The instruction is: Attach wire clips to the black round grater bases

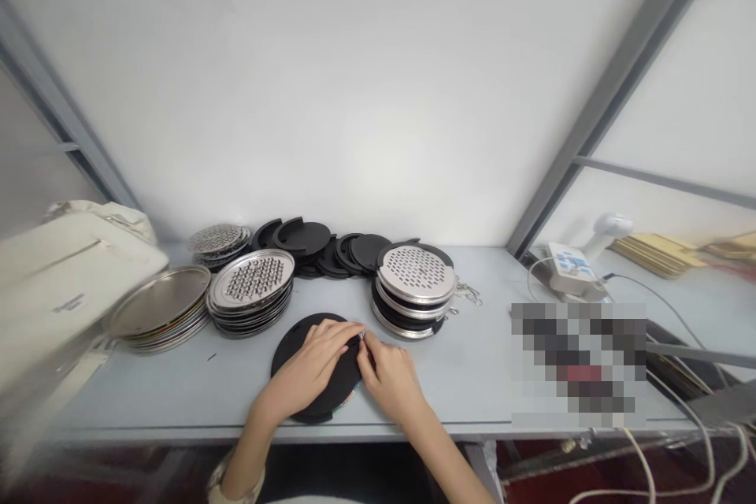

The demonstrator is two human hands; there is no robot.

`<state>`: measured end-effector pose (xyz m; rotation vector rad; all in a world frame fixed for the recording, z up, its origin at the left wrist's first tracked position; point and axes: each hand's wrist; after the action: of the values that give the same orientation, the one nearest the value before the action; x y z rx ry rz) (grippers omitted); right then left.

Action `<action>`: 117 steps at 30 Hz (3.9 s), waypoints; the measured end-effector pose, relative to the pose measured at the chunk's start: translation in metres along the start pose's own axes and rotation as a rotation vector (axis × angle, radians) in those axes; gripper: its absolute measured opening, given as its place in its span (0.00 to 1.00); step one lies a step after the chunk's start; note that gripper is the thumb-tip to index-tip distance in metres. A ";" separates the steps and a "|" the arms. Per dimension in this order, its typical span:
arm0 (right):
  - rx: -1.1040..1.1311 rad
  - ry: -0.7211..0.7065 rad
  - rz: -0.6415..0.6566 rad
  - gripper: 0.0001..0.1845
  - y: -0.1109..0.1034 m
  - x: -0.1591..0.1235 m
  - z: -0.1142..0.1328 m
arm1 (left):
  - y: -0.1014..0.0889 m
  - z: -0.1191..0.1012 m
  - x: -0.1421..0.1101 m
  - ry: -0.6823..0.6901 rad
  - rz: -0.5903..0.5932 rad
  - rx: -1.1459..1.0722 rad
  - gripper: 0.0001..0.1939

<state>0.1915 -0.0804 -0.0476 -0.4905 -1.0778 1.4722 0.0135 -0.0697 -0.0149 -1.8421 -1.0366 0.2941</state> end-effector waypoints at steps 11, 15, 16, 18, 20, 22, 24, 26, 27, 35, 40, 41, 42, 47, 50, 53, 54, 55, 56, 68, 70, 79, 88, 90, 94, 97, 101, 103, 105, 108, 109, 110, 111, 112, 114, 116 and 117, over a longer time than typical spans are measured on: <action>-0.027 -0.004 -0.001 0.16 0.001 0.000 -0.002 | 0.000 0.000 0.001 0.032 -0.014 -0.008 0.25; -0.039 -0.004 0.000 0.16 0.001 0.000 -0.002 | 0.002 0.003 0.001 0.034 -0.013 -0.021 0.24; -0.038 -0.003 0.001 0.16 0.001 0.000 -0.002 | 0.002 0.003 0.001 0.033 -0.011 -0.022 0.24; -0.037 -0.001 0.004 0.16 0.002 0.000 -0.002 | 0.002 0.003 0.001 0.032 -0.009 -0.022 0.24; -0.041 0.002 0.008 0.16 0.002 0.000 -0.002 | 0.003 0.003 0.001 0.034 -0.009 -0.021 0.24; -0.047 0.004 0.009 0.16 0.002 0.000 -0.002 | 0.002 0.004 0.000 0.038 -0.010 -0.025 0.25; -0.051 0.003 0.007 0.16 0.003 0.000 -0.002 | 0.002 0.004 0.000 0.042 -0.012 -0.032 0.25; -0.054 0.000 0.002 0.16 0.003 0.000 -0.002 | 0.002 0.004 0.001 0.045 -0.012 -0.038 0.25; -0.056 -0.003 -0.001 0.16 0.003 0.000 -0.003 | 0.002 0.004 0.001 0.045 -0.012 -0.039 0.25; -0.069 -0.008 -0.009 0.15 0.003 0.000 -0.003 | 0.003 0.006 0.001 0.042 -0.017 -0.031 0.25; -0.080 0.005 0.007 0.14 0.004 0.000 -0.003 | 0.005 0.009 -0.001 0.000 -0.026 -0.028 0.27; -0.079 0.007 0.009 0.14 0.004 0.000 -0.003 | 0.005 0.009 -0.001 -0.008 -0.025 -0.029 0.28; -0.078 0.007 0.010 0.14 0.004 0.000 -0.002 | 0.005 0.009 -0.001 -0.014 -0.024 -0.031 0.28; -0.074 0.006 0.014 0.13 0.004 0.000 -0.002 | 0.006 0.010 -0.002 -0.022 -0.021 -0.016 0.27; -0.082 0.005 0.009 0.13 0.005 0.000 -0.003 | 0.007 0.011 -0.002 -0.004 -0.021 0.003 0.25; -0.087 -0.001 0.008 0.13 0.005 -0.001 -0.003 | 0.008 0.012 -0.002 0.003 -0.016 0.006 0.24; -0.089 -0.001 0.009 0.13 0.005 -0.001 -0.003 | 0.007 0.012 -0.002 0.003 -0.016 0.004 0.23; -0.090 0.000 0.011 0.13 0.005 -0.001 -0.003 | 0.007 0.012 -0.001 0.006 -0.015 0.002 0.23; -0.090 0.001 0.013 0.13 0.005 -0.001 -0.002 | 0.007 0.012 -0.001 0.009 -0.014 0.001 0.23; -0.075 -0.001 0.009 0.13 0.002 -0.001 -0.001 | 0.007 0.013 -0.003 -0.014 -0.026 -0.011 0.22; -0.073 -0.002 0.012 0.13 0.002 -0.001 -0.001 | 0.006 0.014 -0.004 -0.008 -0.032 -0.019 0.22; -0.067 -0.017 0.014 0.16 0.000 0.000 0.001 | 0.002 0.011 -0.004 -0.020 -0.049 -0.031 0.19; -0.004 0.006 0.007 0.15 0.001 -0.002 0.001 | -0.001 0.009 -0.005 -0.021 -0.051 -0.023 0.17; 0.019 0.005 0.000 0.15 0.001 -0.002 0.001 | -0.001 0.009 -0.004 -0.019 -0.054 -0.022 0.16; 0.044 0.011 -0.007 0.15 0.000 -0.002 0.002 | 0.001 0.010 -0.004 -0.022 -0.059 -0.026 0.16; 0.036 0.010 -0.012 0.15 0.000 -0.002 0.002 | 0.001 0.010 -0.004 -0.022 -0.064 -0.028 0.16; 0.007 -0.011 -0.019 0.16 0.001 -0.001 0.001 | 0.001 0.010 -0.003 -0.021 -0.081 -0.044 0.12; 0.009 -0.017 -0.017 0.16 0.001 -0.001 0.001 | 0.000 0.009 -0.003 -0.023 -0.088 -0.053 0.10; 0.024 -0.018 -0.014 0.16 0.001 -0.001 0.001 | 0.000 0.009 -0.002 -0.024 -0.092 -0.058 0.09; 0.044 -0.012 -0.013 0.15 0.000 0.000 0.002 | 0.000 0.008 -0.002 -0.030 -0.102 -0.069 0.09; 0.047 -0.009 -0.015 0.14 0.000 0.000 0.002 | 0.000 0.008 -0.002 -0.031 -0.105 -0.077 0.09; 0.049 -0.005 -0.017 0.14 -0.001 0.000 0.002 | 0.000 0.008 -0.002 -0.031 -0.108 -0.085 0.09; 0.051 -0.001 -0.017 0.13 -0.001 0.000 0.002 | 0.000 0.008 -0.002 -0.030 -0.112 -0.094 0.09; 0.052 0.005 -0.017 0.14 0.000 0.000 0.002 | 0.000 0.008 -0.002 -0.030 -0.114 -0.102 0.08; 0.051 0.016 -0.012 0.14 0.000 0.000 0.001 | 0.000 0.009 -0.002 -0.039 -0.119 -0.114 0.08; 0.045 0.027 -0.007 0.14 0.001 -0.001 0.001 | 0.000 0.009 -0.002 -0.054 -0.130 -0.116 0.08; 0.042 0.028 -0.006 0.14 0.001 -0.001 0.001 | 0.000 0.009 -0.002 -0.059 -0.136 -0.113 0.08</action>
<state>0.1905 -0.0819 -0.0482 -0.4770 -1.0234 1.4756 0.0073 -0.0658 -0.0202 -1.8616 -1.2353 0.2143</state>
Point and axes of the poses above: each hand's wrist, its own x-axis towards the middle knuckle, its own y-axis out of the palm, z = x × y, and after that the axes turned 3 degrees about x, right-handed
